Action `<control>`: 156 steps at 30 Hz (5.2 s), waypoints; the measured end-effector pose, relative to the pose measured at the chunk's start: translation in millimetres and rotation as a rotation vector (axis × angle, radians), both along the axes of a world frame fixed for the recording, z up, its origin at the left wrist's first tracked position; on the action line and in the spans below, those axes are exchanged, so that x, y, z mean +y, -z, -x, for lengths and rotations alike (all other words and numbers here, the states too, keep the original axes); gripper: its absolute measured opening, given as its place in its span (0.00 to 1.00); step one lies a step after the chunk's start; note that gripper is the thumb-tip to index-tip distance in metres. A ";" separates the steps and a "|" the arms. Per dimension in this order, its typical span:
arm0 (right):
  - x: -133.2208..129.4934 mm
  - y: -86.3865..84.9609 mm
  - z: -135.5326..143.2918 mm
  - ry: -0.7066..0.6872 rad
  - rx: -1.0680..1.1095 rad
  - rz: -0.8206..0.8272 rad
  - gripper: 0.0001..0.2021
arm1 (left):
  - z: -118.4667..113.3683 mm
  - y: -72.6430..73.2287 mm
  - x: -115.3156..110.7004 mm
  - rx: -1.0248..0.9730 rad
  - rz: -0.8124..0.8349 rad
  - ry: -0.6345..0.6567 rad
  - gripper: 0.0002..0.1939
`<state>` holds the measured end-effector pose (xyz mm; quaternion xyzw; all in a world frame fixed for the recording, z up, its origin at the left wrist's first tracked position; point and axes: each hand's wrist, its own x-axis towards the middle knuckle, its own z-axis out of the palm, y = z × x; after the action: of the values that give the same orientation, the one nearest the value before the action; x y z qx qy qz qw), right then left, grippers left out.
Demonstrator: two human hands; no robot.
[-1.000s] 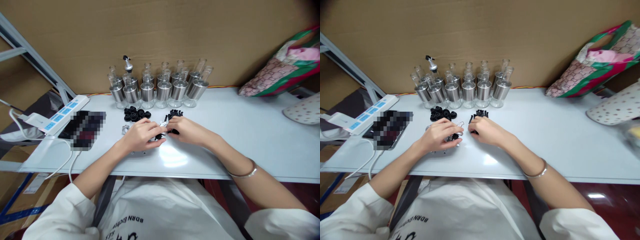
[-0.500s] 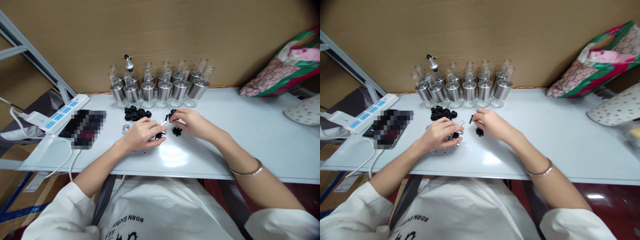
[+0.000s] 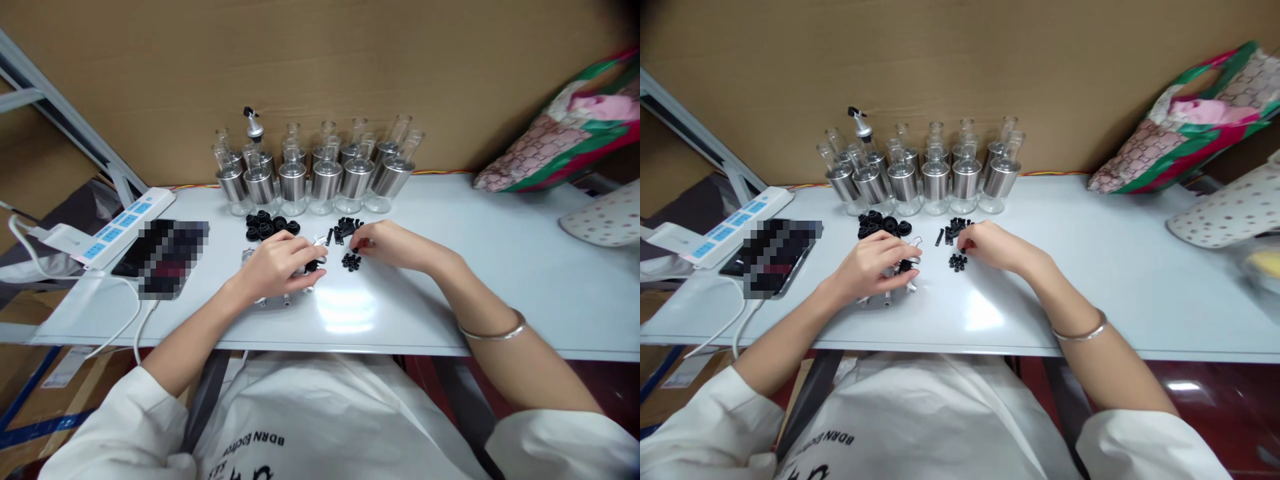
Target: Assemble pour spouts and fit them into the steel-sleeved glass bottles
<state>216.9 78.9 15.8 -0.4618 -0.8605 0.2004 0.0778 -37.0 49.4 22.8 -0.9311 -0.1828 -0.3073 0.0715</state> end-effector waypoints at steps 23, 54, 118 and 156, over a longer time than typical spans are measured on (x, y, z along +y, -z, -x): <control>-13.6 -20.3 7.8 -0.017 0.257 -0.242 0.08 | -3.0 6.4 -1.1 -0.050 0.031 -0.011 0.14; -31.9 -9.6 34.1 -0.105 0.452 -0.356 0.09 | -0.2 3.3 2.1 -0.065 0.074 -0.168 0.10; -38.9 -22.3 40.2 -0.161 0.428 -0.602 0.17 | 6.9 -20.8 1.5 -0.062 0.546 -0.067 0.20; -33.3 -15.1 40.6 0.068 0.833 -0.102 0.06 | 69.7 -22.0 31.5 0.558 0.629 -1.159 0.20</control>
<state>176.2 45.6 30.9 -0.3650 -0.7487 0.3244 0.4483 -106.8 81.0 44.8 -0.7045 -0.7030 0.0972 -0.0046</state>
